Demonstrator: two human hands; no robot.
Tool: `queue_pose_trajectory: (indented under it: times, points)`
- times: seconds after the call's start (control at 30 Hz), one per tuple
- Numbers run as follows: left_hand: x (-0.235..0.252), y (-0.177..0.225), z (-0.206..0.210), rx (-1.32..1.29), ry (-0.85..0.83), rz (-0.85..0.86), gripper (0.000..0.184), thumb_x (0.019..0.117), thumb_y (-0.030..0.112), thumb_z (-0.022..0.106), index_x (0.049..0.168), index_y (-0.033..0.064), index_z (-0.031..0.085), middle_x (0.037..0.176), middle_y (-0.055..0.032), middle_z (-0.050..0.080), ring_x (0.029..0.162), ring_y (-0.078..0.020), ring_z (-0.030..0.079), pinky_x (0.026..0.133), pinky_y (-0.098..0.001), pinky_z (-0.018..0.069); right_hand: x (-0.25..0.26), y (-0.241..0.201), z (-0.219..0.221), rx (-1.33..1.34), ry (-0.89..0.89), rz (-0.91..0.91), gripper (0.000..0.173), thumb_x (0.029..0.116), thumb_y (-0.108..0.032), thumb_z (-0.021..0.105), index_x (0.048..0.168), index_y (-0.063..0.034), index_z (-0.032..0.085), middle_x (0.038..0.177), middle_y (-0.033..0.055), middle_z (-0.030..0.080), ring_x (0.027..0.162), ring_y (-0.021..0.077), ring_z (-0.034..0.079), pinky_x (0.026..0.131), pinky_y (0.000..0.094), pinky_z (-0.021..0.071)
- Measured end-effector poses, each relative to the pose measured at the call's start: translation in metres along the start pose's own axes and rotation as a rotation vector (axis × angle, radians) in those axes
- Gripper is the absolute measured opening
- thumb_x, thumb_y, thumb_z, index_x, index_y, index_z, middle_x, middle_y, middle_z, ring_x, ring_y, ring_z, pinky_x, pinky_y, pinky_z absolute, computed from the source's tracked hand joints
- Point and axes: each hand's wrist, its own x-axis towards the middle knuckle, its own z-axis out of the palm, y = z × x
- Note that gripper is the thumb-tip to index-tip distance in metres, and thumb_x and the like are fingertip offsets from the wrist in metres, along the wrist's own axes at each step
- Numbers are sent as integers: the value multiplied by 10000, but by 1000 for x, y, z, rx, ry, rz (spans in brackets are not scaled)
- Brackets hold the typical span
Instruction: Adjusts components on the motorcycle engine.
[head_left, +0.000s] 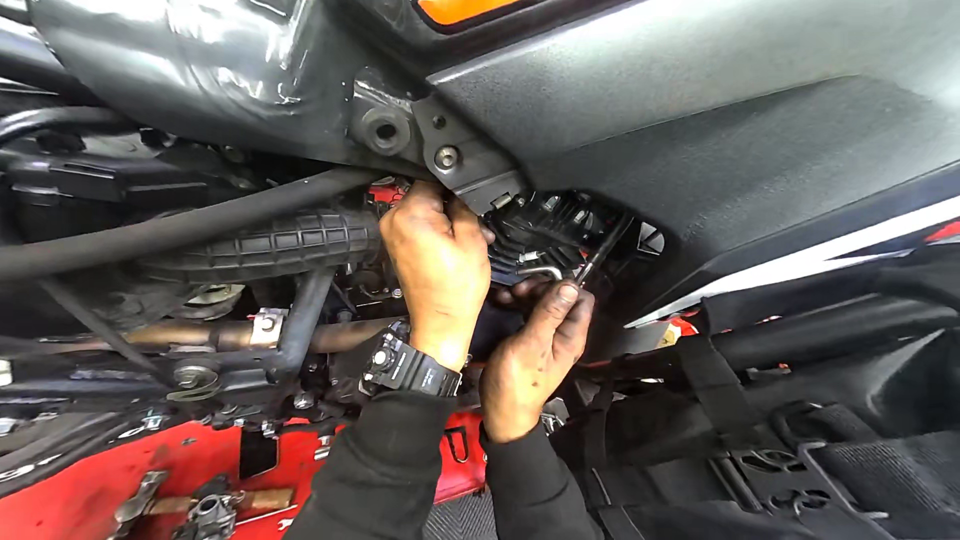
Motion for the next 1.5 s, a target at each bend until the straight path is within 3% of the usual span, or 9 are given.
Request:
queue_pose_trajectory:
  times: [0.13,0.6,0.7,1.0,1.1,1.27,1.5]
  points:
    - [3,-1,4,45,64,30,112,905,29,640,812,91,646,638,22,667,513,-75,645,506,-275,584,0,0,0,14,8,9,296,1136,-281,350,1064,-101,575,918,44,622,835,180,671,771,369,618]
    - [3,-3,6,148,131,69,107,895,53,639,798,93,661,690,9,669,603,-77,653,594,-296,572,-5,-5,-2,17,-10,22,288,1129,-319,378,1088,-122,584,932,24,631,851,156,677,770,342,618]
    - [3,-3,6,159,111,41,70,861,42,642,813,85,670,712,-1,680,618,-85,664,605,-309,583,-8,-9,-2,-20,-21,28,282,1128,-338,383,1132,-142,586,962,-1,646,875,128,683,763,303,611]
    - [8,-5,7,154,-4,-13,72,839,122,707,781,123,664,701,16,684,616,-95,672,602,-347,587,-2,0,-3,10,14,15,300,1134,-310,360,1103,-114,585,923,23,637,829,157,681,772,344,619]
    - [8,-4,9,153,30,3,92,823,100,705,755,125,649,681,21,667,604,-80,655,588,-323,568,-3,1,-3,9,13,10,299,1135,-301,359,1106,-107,585,928,25,643,837,157,683,779,343,615]
    - [4,2,15,249,116,-16,75,828,87,667,760,106,643,724,-2,667,706,-93,680,682,-321,571,-3,0,-4,19,10,23,300,1136,-299,357,1118,-105,585,936,30,649,844,165,689,776,349,620]
    - [3,3,21,271,205,-5,61,806,103,695,785,106,637,735,-1,667,718,-79,682,681,-296,566,-3,0,-4,62,9,40,299,1137,-316,347,1127,-123,576,944,17,634,854,146,682,786,336,616]
